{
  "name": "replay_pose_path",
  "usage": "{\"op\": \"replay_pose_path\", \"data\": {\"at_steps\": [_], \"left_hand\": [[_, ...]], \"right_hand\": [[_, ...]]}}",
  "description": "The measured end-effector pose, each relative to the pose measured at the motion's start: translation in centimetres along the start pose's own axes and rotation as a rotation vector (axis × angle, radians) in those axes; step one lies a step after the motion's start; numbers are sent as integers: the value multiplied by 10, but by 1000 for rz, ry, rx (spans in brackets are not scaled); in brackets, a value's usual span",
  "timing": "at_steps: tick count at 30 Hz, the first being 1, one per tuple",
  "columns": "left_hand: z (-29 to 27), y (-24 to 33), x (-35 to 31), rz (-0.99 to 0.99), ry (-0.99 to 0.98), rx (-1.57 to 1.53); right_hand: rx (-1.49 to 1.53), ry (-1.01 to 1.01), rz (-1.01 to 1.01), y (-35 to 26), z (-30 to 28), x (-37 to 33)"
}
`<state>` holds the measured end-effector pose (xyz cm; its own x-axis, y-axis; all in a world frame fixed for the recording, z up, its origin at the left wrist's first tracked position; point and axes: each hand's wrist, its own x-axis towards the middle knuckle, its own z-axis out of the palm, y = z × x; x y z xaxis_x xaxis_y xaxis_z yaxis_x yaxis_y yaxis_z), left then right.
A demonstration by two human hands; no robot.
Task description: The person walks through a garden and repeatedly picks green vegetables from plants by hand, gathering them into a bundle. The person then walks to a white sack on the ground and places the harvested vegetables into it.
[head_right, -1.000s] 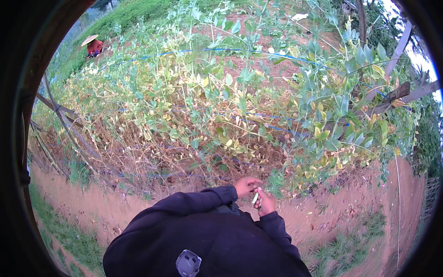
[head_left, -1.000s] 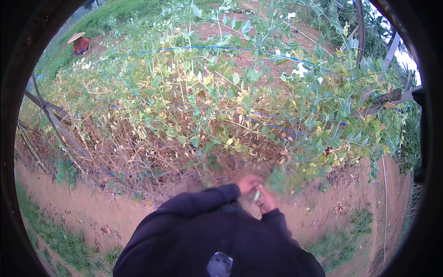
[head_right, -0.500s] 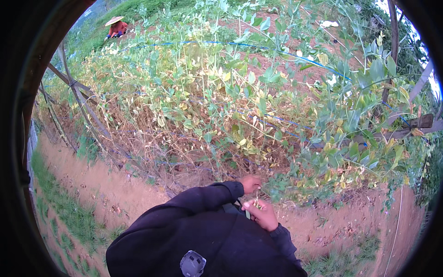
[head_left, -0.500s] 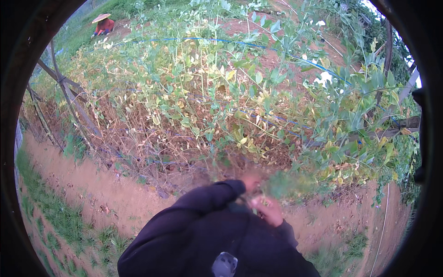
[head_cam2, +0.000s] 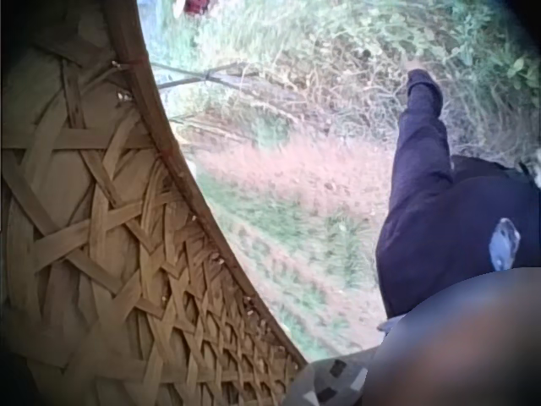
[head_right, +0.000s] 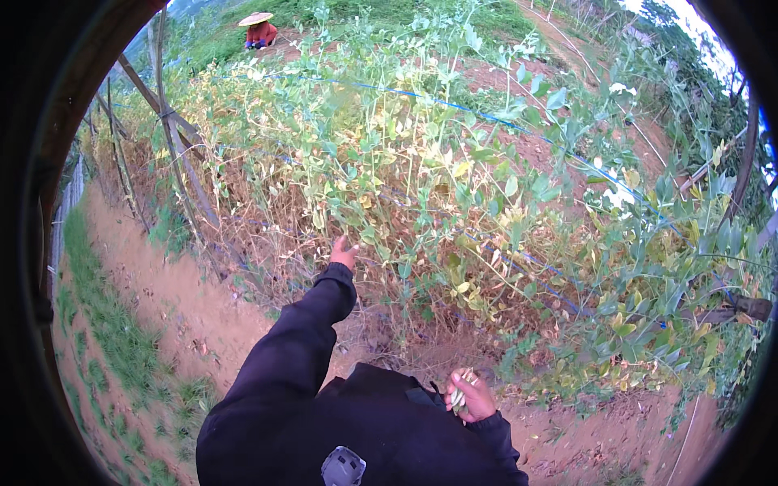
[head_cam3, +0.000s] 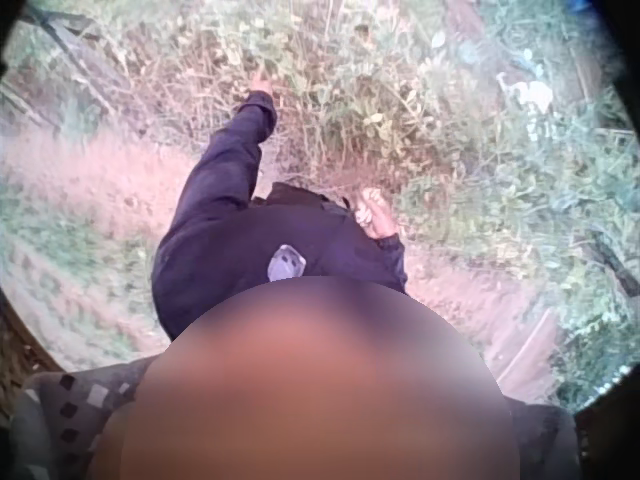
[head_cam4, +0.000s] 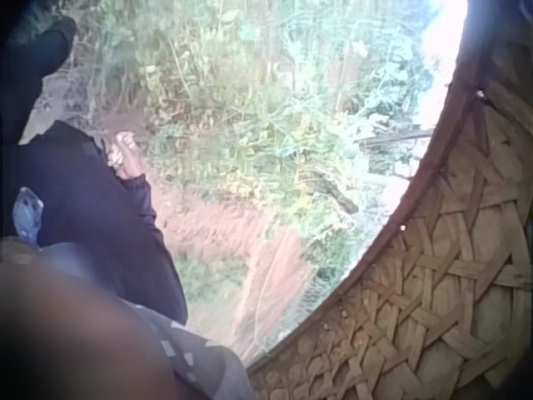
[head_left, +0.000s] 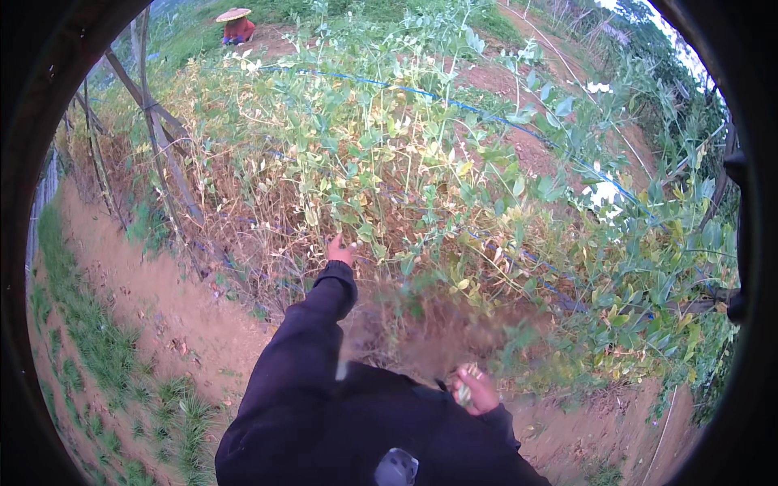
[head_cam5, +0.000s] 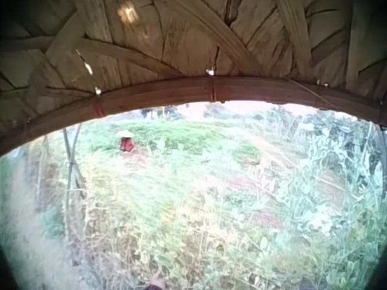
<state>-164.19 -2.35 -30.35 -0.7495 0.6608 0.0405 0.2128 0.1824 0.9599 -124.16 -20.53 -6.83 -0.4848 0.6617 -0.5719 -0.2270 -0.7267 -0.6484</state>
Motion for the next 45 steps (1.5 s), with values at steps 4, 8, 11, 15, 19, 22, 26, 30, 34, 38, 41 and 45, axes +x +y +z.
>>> {"op": "replay_pose_path", "data": {"at_steps": [4,8,11,15,19,22,26,30,34,38,41,45], "left_hand": [[14,19,1,-198,-175,-278],[7,40,-34,-320,-132,-539],[-11,65,-83,-393,-177,-643],[-19,113,-151,-616,-210,-939],[-25,136,-183,-649,-218,-1069],[-28,140,-196,-593,-179,-1113],[-32,150,-206,-510,-184,-1122],[-41,159,-198,-812,-348,-1218],[-34,159,-188,-917,-417,-1094],[-25,149,-177,-847,-283,-1004],[-41,139,-162,-626,-325,-868],[-68,132,-164,-857,-551,-801]], "right_hand": [[-49,-41,11,-6,20,9],[-179,-28,52,-18,39,37],[-414,-48,45,-22,61,90],[-581,205,-131,-12,93,171],[-999,104,-232,-10,95,189],[-1422,-14,-497,-11,88,187],[-1417,-185,-823,-10,85,181],[-960,-103,-223,-8,88,162],[-975,-107,-228,-11,97,147],[-744,-160,-59,-20,106,131],[-770,-351,-46,-24,107,101],[-474,-352,24,-19,122,105]]}}
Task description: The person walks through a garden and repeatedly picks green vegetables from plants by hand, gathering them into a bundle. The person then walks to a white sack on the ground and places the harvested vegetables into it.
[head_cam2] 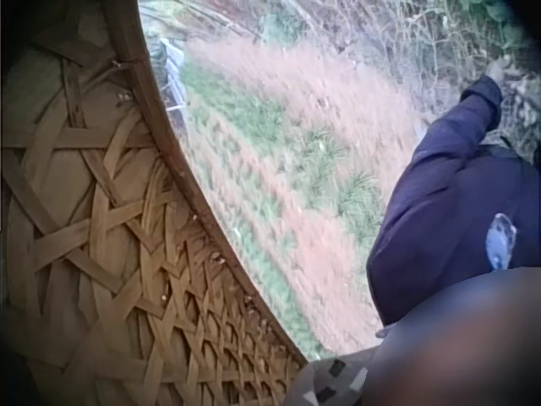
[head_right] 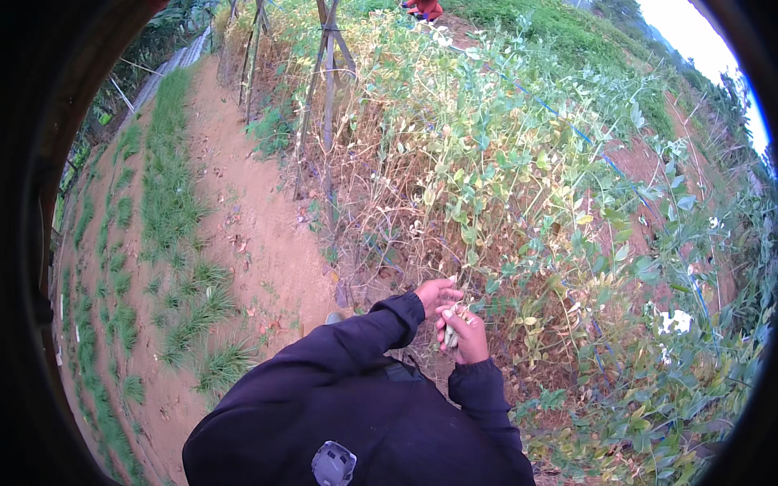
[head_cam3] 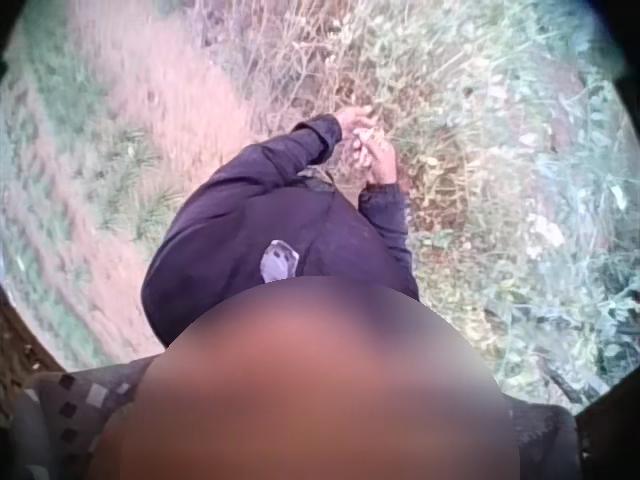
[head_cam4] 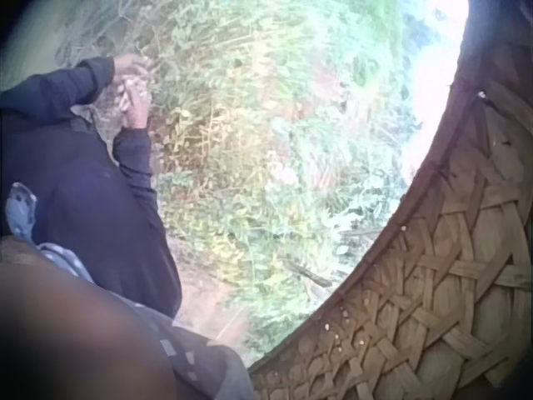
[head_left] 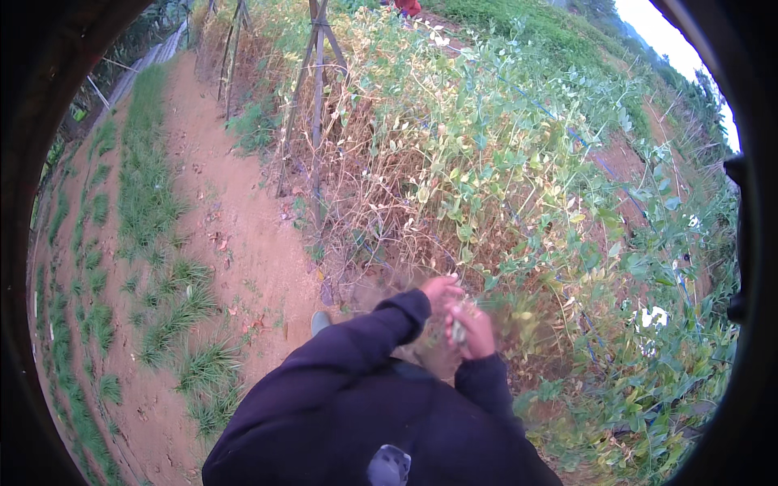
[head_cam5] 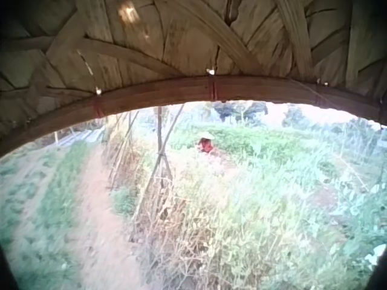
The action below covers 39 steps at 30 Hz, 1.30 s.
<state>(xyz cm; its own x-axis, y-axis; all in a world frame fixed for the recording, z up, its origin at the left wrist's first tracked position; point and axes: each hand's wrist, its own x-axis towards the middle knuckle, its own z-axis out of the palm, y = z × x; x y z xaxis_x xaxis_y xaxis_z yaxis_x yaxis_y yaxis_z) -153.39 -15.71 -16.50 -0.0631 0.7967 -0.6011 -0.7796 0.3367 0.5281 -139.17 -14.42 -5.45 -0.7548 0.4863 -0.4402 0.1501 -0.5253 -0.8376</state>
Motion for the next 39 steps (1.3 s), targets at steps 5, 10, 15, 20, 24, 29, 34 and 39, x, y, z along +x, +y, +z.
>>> {"op": "replay_pose_path", "data": {"at_steps": [5,10,15,20,24,29,34,39], "left_hand": [[-62,-2,-22,-149,70,49],[-148,26,-24,-161,45,78],[-222,87,-42,-149,107,94],[-300,155,-71,-108,181,112],[-358,198,-100,-52,242,37],[-397,228,-108,-38,240,25],[-375,249,-80,-75,110,122],[-305,271,-27,-78,-83,393]], "right_hand": [[304,112,-54,5,-3,70],[190,179,-98,6,11,147],[206,444,-136,4,36,271],[57,798,-108,-1,43,382],[-136,981,-69,-2,43,420],[62,1002,-85,-5,48,395],[49,751,-73,4,87,316],[36,633,25,7,145,267]]}}
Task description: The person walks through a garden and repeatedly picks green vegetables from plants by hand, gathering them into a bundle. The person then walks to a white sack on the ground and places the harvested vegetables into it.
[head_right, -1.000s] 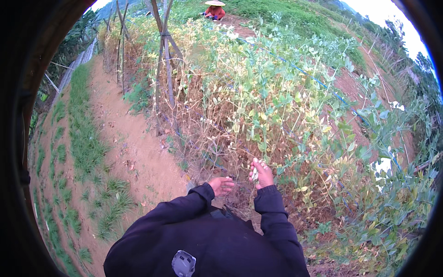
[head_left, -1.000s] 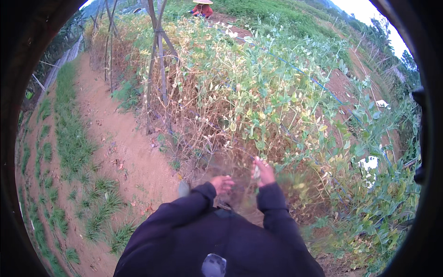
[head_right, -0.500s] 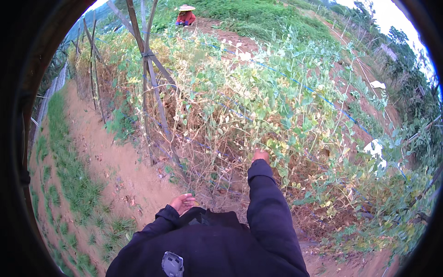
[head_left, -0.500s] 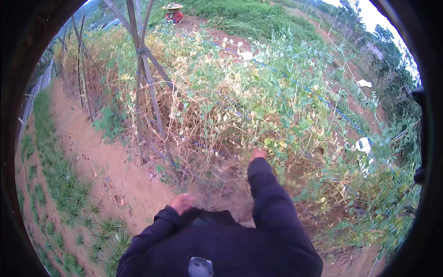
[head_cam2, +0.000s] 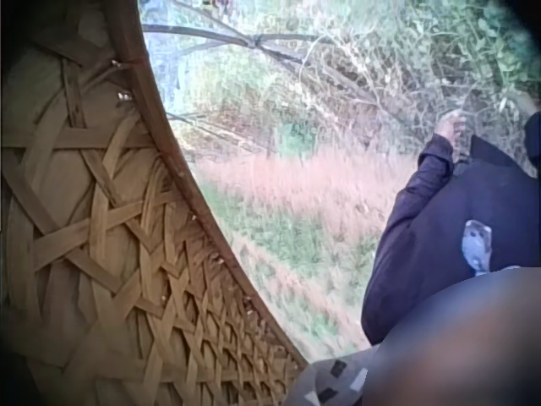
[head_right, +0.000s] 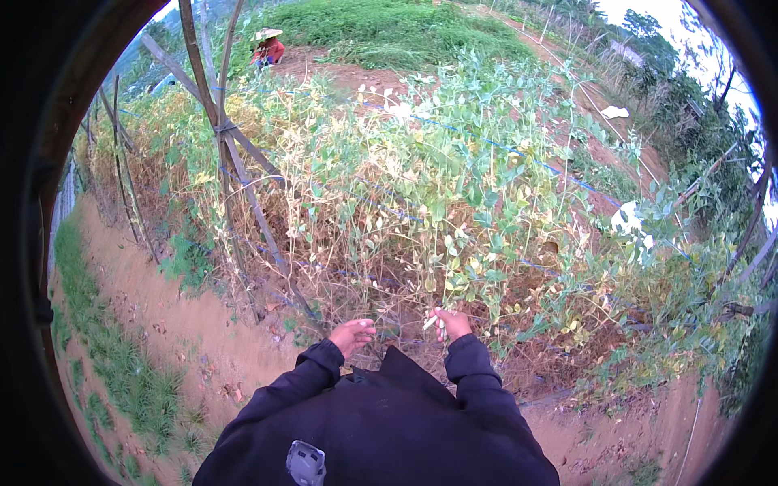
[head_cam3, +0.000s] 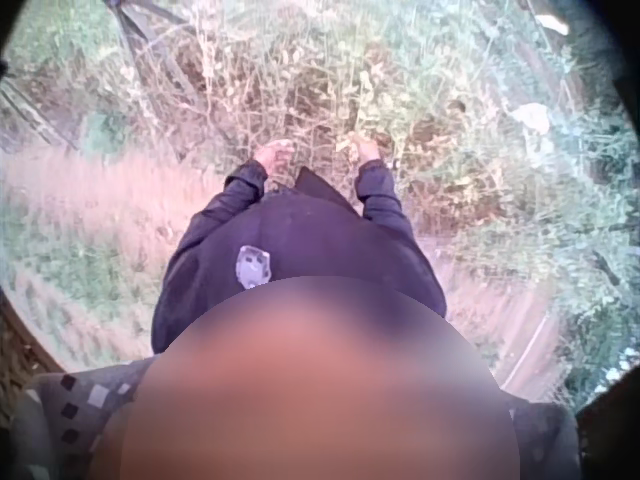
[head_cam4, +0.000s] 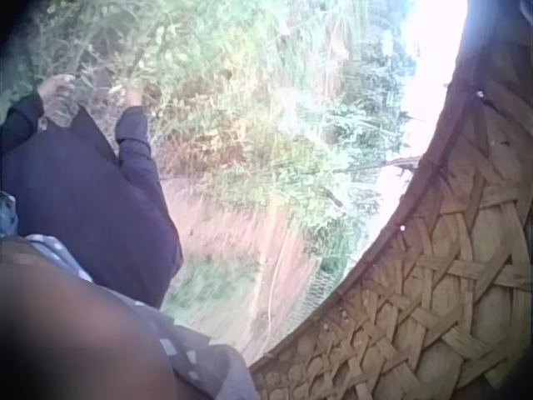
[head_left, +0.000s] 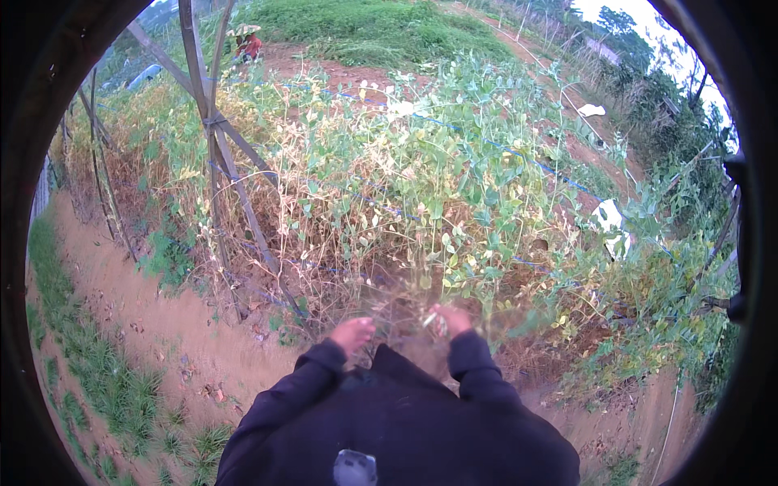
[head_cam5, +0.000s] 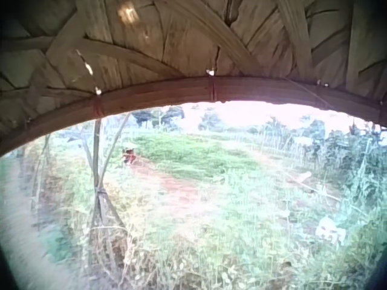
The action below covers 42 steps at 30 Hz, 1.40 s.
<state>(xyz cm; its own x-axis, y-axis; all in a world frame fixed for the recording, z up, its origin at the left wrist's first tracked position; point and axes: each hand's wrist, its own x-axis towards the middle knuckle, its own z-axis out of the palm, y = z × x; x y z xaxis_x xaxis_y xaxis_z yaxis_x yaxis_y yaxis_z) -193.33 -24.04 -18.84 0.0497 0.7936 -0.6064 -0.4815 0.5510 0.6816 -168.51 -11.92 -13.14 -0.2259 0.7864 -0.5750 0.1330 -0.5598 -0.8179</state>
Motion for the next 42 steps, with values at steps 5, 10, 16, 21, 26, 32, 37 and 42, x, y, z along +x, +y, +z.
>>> {"op": "replay_pose_path", "data": {"at_steps": [5,10,16,21,26,32,37,42], "left_hand": [[74,17,52,-96,-215,80],[118,8,95,-147,-320,146],[126,-24,118,86,-103,271],[104,-18,141,-9,-101,49],[91,-11,134,-55,-97,-43],[82,-8,108,-105,-22,-94],[64,-24,106,16,-137,210],[38,-48,107,291,-257,819]], "right_hand": [[-216,-60,24,-4,14,-28],[-389,-48,-93,12,21,-41],[-446,-162,-26,-8,9,-64],[-177,-514,-19,-21,4,-92],[175,-485,123,-27,-48,-83],[412,-503,325,9,-42,-77],[613,-509,-6,-32,-77,-49],[479,-209,-383,-107,-137,2]]}}
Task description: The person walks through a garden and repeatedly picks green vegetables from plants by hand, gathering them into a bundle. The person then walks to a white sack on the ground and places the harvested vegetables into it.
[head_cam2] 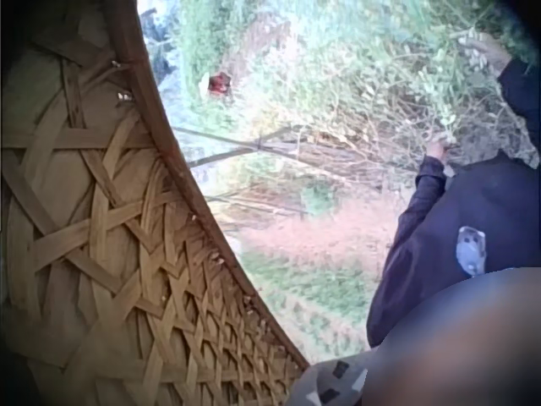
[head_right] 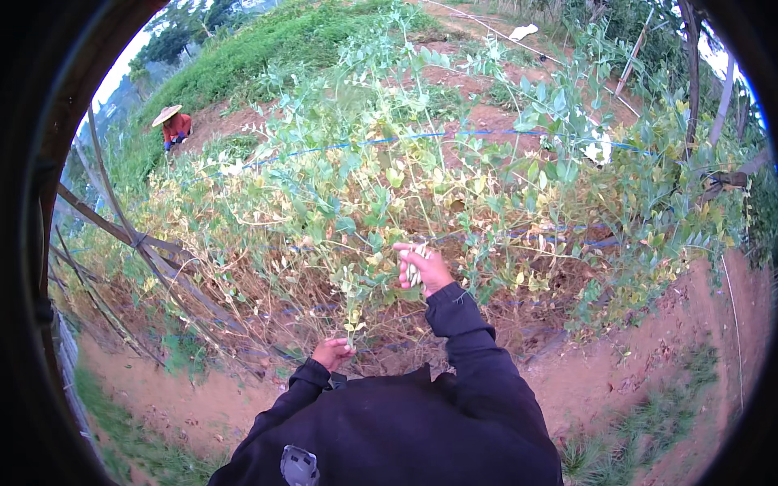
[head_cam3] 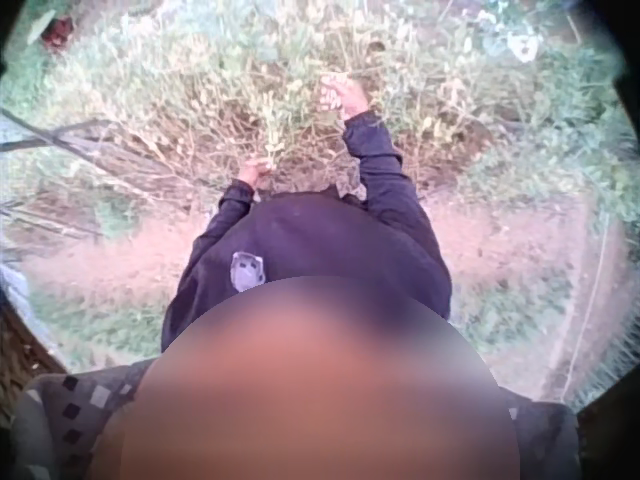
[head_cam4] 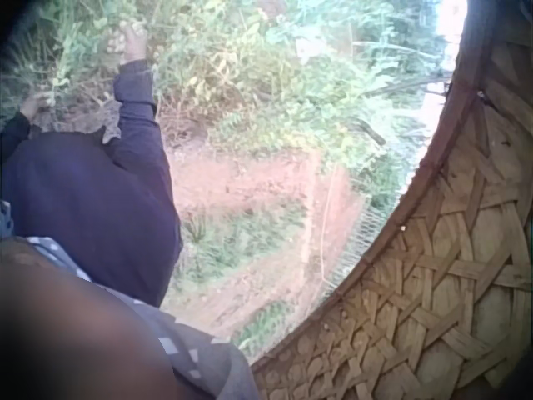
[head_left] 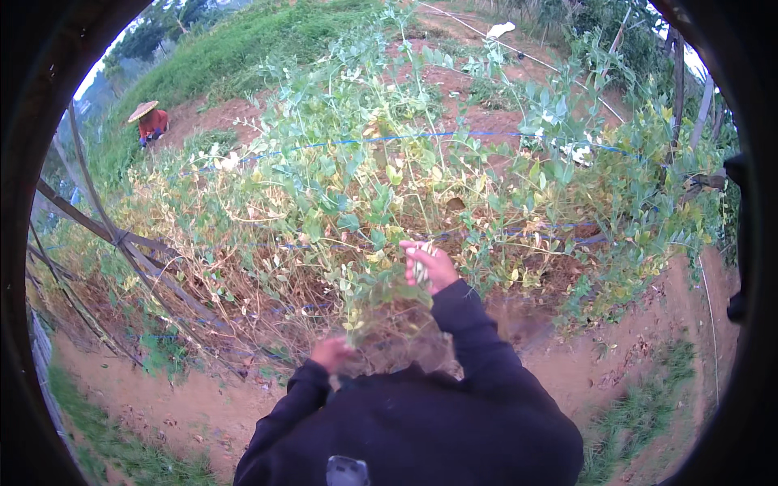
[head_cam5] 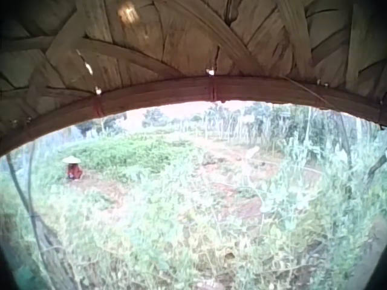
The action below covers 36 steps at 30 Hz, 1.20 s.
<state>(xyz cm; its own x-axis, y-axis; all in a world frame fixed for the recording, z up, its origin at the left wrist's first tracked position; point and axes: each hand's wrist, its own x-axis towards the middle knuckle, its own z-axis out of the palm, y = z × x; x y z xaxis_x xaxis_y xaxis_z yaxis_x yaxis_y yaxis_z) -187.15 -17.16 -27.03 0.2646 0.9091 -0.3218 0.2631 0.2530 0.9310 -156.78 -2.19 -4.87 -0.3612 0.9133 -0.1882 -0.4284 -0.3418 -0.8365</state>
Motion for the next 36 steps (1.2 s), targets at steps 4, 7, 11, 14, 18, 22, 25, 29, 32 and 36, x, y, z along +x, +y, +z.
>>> {"op": "replay_pose_path", "data": {"at_steps": [4,7,11,14,18,22,25,29,32,36], "left_hand": [[0,1,-7,129,-4,59],[2,43,-9,-61,53,90],[4,158,9,213,367,612],[8,249,56,727,223,814],[11,298,100,559,126,1358],[5,282,110,431,146,1288],[6,268,113,444,159,1300],[17,263,114,416,213,1321],[23,259,110,432,334,1203],[21,252,104,380,314,1171]], "right_hand": [[-276,180,82,3,-3,39],[-452,88,265,35,14,55],[-584,122,218,72,29,56],[-800,4,212,72,31,56],[-785,-115,251,46,24,37],[-215,-109,212,-6,-22,38],[-379,225,140,-18,-36,85],[-631,473,257,-8,-36,150],[-1222,487,210,2,-35,172],[-1362,510,151,10,-32,167]]}}
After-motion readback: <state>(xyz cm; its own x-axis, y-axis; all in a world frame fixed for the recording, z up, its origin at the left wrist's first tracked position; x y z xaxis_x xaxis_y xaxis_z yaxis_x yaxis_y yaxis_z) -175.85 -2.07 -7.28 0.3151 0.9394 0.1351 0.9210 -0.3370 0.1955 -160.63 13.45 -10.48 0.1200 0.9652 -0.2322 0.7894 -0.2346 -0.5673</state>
